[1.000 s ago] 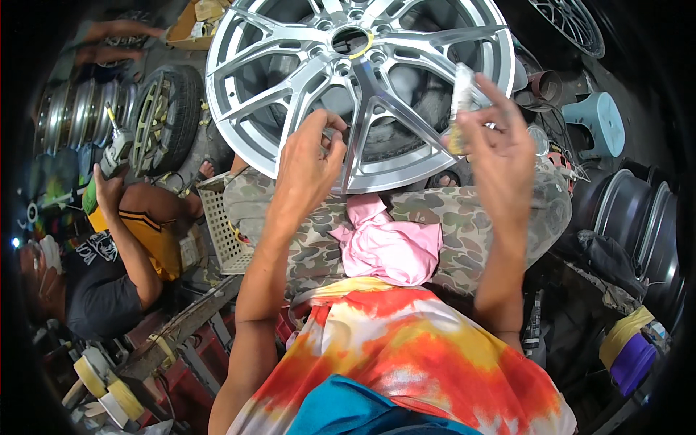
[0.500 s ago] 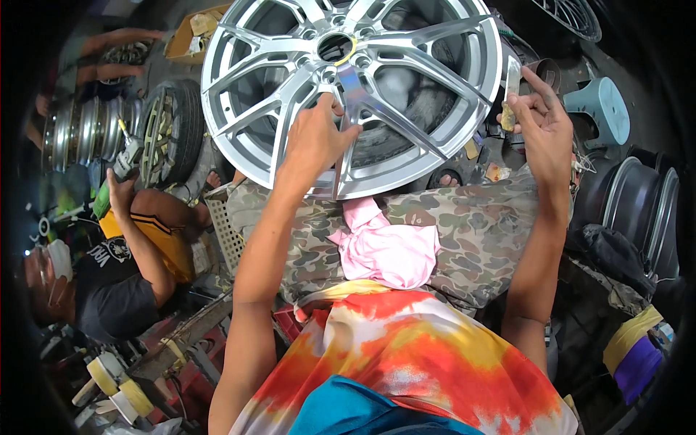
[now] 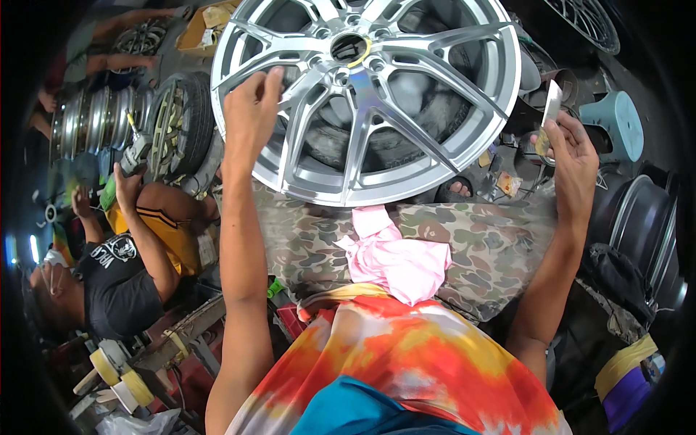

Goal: The person cleans and applies tape to a silver car wheel rim, using a pink cloth to wipe different parts of the spokes and rim before carefully applying small pieces of tape to the inner edges of the spokes.

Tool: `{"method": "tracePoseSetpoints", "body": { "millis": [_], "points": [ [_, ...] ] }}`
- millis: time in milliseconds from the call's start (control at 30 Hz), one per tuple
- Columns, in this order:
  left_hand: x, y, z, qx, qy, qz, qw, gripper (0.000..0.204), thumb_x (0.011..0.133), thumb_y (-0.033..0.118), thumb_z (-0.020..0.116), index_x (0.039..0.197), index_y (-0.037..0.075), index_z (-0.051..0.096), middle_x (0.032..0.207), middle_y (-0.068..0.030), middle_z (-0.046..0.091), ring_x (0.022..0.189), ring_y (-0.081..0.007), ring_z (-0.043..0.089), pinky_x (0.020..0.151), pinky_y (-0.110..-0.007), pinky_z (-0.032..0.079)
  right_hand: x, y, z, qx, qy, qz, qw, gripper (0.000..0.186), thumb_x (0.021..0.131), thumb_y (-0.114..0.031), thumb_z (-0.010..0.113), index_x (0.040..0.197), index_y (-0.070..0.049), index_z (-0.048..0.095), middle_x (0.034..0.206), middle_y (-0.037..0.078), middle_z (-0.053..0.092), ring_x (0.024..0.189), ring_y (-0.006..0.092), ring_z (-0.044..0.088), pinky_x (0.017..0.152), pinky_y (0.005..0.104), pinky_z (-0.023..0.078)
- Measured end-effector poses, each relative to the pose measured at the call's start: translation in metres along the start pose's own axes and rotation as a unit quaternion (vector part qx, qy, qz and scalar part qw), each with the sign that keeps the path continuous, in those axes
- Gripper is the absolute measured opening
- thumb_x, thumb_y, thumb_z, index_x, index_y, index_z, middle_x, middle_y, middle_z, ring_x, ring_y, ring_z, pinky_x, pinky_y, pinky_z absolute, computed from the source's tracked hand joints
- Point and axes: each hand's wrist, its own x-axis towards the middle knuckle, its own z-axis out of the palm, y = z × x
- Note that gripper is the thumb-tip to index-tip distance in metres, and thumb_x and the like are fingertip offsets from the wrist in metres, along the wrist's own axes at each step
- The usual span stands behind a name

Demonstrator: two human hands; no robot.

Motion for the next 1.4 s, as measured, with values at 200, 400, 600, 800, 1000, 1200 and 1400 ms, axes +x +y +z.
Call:
{"method": "tracePoseSetpoints", "body": {
  "millis": [200, 400, 600, 800, 1000, 1200, 1400],
  "points": [
    [-0.02, -0.028, -0.022, -0.03, 0.015, -0.059, 0.998, 0.044, 0.105, 0.034, 0.062, 0.095, -0.007, 0.072, 0.076, -0.0077, 0.07, 0.075, -0.0102, 0.063, 0.072, -0.028, 0.05, 0.006, 0.006, -0.007, -0.015, -0.023, 0.031, 0.999, 0.024, 0.103, -0.017, 0.065, 0.118, 0.0, 0.06, 0.097, 0.004, 0.067, 0.087, 0.0132, 0.072, 0.071, 0.0201, 0.05],
    [-0.083, 0.002, -0.022, -0.117, -0.127, 0.021, 0.985, 0.031, 0.104, 0.023, 0.062, 0.093, -0.005, 0.072, 0.082, -0.0074, 0.07, 0.082, -0.0129, 0.063, 0.079, -0.029, 0.049, -0.085, -0.013, 0.068, 0.022, -0.138, 0.16, 0.977, 0.02, 0.105, -0.02, 0.063, 0.117, -0.006, 0.056, 0.09, 0.008, 0.068, 0.071, 0.0163, 0.072, 0.058, 0.0245, 0.056],
    [-0.082, -0.016, -0.036, -0.116, -0.09, 0.067, 0.987, 0.022, 0.102, 0.015, 0.066, 0.095, -0.004, 0.072, 0.083, -0.0076, 0.07, 0.082, -0.012, 0.062, 0.079, -0.029, 0.048, -0.09, -0.003, 0.075, 0.044, -0.092, 0.108, 0.989, 0.016, 0.107, -0.018, 0.059, 0.114, -0.005, 0.052, 0.087, 0.009, 0.067, 0.071, 0.0173, 0.072, 0.06, 0.0234, 0.055],
    [-0.029, -0.048, -0.056, -0.087, 0.018, 0.072, 0.993, 0.035, 0.106, 0.028, 0.06, 0.101, -0.005, 0.074, 0.088, -0.009, 0.072, 0.088, -0.0137, 0.063, 0.084, -0.03, 0.049, 0.019, -0.015, 0.017, -0.038, -0.063, 0.002, 0.997, 0.023, 0.104, -0.024, 0.05, 0.107, -0.001, 0.054, 0.107, 0.017, 0.071, 0.097, 0.0233, 0.072, 0.084, 0.0359, 0.058],
    [0.036, -0.103, -0.026, -0.022, -0.022, 0.092, 0.995, 0.063, 0.107, 0.052, 0.048, 0.096, -0.004, 0.076, 0.086, -0.0244, 0.072, 0.083, -0.0383, 0.07, 0.081, -0.043, 0.051, 0.069, 0.017, 0.014, 0.017, -0.058, 0.172, 0.983, 0.03, 0.1, -0.021, 0.042, 0.115, 0.003, 0.054, 0.113, 0.021, 0.069, 0.099, 0.0304, 0.072, 0.089, 0.0416, 0.059],
    [0.04, -0.115, -0.011, 0.175, -0.191, 0.029, 0.965, 0.085, 0.106, 0.066, 0.035, 0.089, -0.007, 0.075, 0.083, -0.034, 0.068, 0.086, -0.0524, 0.065, 0.085, -0.052, 0.05, 0.047, 0.038, 0.039, 0.017, -0.083, 0.167, 0.982, 0.035, 0.099, -0.027, 0.041, 0.116, 0.002, 0.055, 0.097, 0.013, 0.058, 0.085, 0.0275, 0.069, 0.073, 0.0408, 0.063],
    [0.025, -0.099, -0.004, 0.195, -0.143, 0.038, 0.97, 0.08, 0.109, 0.058, 0.032, 0.086, -0.007, 0.073, 0.088, -0.0367, 0.067, 0.092, -0.0558, 0.064, 0.088, -0.058, 0.048, 0.051, 0.025, 0.06, -0.057, 0.005, 0.085, 0.995, 0.038, 0.099, -0.031, 0.042, 0.106, 0.003, 0.056, 0.1, 0.017, 0.06, 0.074, 0.0261, 0.067, 0.056, 0.0368, 0.061]
  ]
}}
